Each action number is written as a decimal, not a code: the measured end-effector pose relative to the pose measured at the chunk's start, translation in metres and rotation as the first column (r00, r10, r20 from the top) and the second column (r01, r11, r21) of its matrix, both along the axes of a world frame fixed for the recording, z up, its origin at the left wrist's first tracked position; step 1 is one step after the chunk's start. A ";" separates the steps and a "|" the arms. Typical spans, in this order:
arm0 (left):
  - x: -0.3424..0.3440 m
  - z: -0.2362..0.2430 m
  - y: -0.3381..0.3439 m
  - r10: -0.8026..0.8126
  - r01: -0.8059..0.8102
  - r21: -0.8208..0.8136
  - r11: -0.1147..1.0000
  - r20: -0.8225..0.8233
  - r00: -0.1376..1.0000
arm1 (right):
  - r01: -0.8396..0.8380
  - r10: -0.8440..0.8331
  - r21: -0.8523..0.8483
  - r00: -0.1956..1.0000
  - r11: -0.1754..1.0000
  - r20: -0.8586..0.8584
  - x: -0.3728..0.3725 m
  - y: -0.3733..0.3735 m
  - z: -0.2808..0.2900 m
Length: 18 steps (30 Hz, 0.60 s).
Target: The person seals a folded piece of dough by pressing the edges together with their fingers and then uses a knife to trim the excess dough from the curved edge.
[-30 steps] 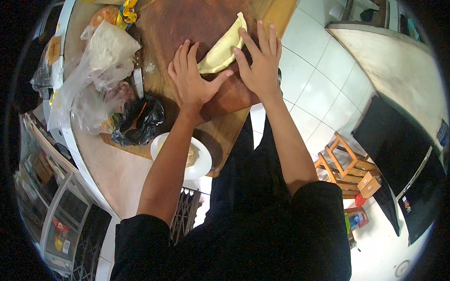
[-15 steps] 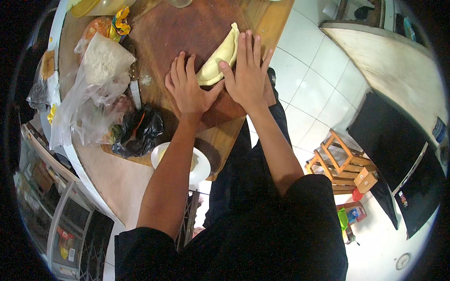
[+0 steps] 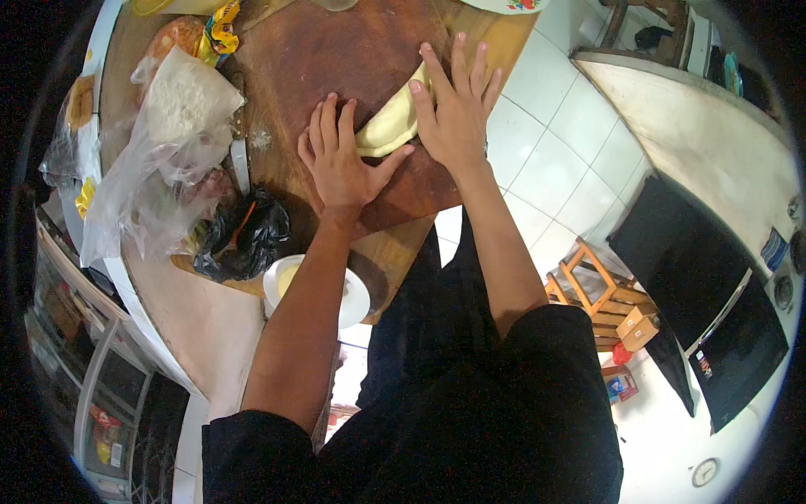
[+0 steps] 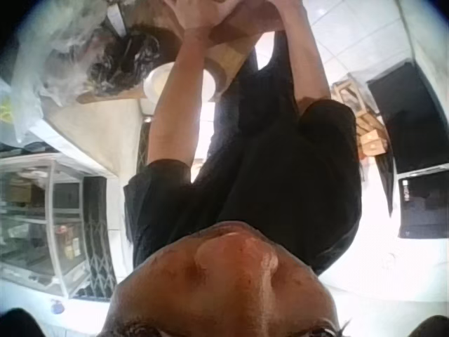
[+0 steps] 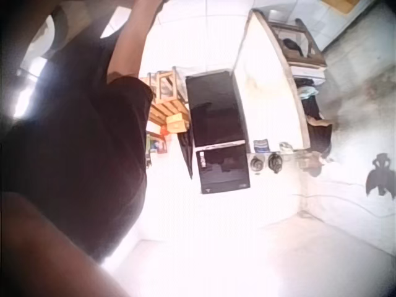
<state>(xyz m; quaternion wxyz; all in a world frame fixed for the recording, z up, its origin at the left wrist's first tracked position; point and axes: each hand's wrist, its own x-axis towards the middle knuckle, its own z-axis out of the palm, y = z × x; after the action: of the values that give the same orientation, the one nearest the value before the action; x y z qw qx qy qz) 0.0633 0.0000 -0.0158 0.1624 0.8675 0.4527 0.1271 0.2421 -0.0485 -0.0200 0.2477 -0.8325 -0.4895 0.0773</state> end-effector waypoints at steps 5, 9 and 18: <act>0.000 0.001 0.000 0.011 -0.011 -0.012 1.000 0.018 1.000 | -0.007 -0.004 0.126 0.996 0.992 0.087 0.021 0.012 0.002; 0.000 0.000 0.000 0.012 -0.012 0.013 1.000 0.029 1.000 | 0.107 -0.117 0.100 0.987 0.989 0.107 0.025 0.032 0.008; 0.002 0.003 0.001 0.016 -0.017 0.011 1.000 0.054 0.998 | 0.294 -0.286 -0.146 0.956 0.945 0.072 0.026 0.055 0.023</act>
<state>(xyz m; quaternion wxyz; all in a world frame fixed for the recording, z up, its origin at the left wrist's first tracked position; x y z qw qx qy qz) 0.0653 0.0011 -0.0126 0.1685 0.8609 0.4545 0.1544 0.2685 0.0067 0.0029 0.1784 -0.9138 -0.3604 0.0572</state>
